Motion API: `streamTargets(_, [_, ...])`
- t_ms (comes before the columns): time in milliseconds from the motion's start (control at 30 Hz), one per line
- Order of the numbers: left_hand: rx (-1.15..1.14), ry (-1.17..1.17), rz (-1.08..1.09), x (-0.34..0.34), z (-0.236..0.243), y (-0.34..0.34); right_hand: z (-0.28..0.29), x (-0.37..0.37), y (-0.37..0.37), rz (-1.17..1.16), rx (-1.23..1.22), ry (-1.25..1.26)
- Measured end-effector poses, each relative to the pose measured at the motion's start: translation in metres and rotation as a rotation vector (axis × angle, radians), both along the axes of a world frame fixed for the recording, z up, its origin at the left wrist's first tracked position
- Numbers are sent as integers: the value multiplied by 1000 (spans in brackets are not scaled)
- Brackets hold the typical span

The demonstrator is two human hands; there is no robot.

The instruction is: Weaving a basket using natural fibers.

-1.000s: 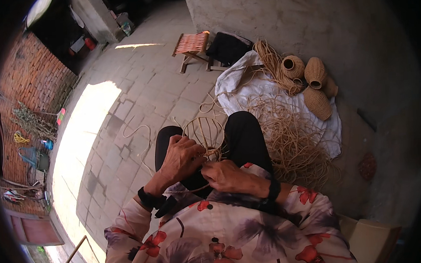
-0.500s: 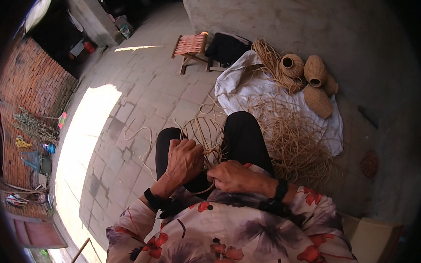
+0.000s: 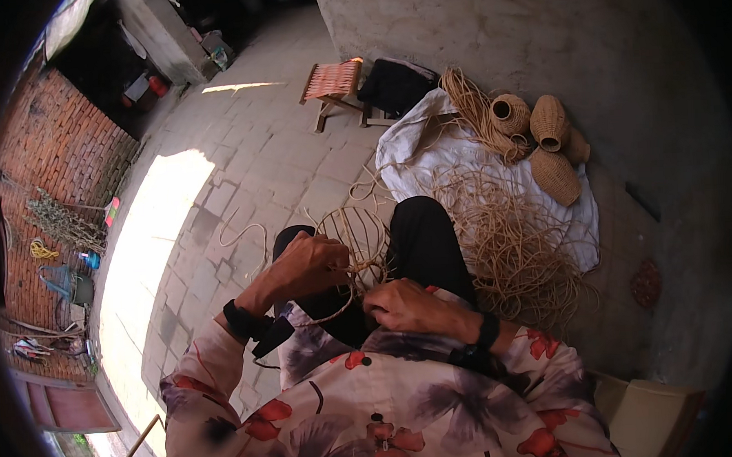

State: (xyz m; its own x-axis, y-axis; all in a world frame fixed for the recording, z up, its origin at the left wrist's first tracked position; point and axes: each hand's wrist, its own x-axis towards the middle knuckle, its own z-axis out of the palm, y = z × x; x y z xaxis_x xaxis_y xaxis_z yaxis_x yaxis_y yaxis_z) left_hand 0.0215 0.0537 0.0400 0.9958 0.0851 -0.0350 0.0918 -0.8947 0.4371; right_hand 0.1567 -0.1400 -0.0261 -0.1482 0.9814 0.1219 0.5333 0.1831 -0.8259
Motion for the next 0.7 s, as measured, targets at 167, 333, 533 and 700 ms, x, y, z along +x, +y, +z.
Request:
streamTargets(167, [0, 35, -90, 8, 4, 8, 13, 8, -4, -53, -16, 48])
streamTargets(333, [215, -36, -180, 14, 2, 5, 25, 13, 3, -234, 131, 119])
streamTargets(533, [-184, 104, -90, 15, 5, 16, 34, 22, 5, -318, 0, 259])
streamTargets(700, [-184, 55, -118, 19, 6, 24, 30, 20, 9, -316, -7, 305])
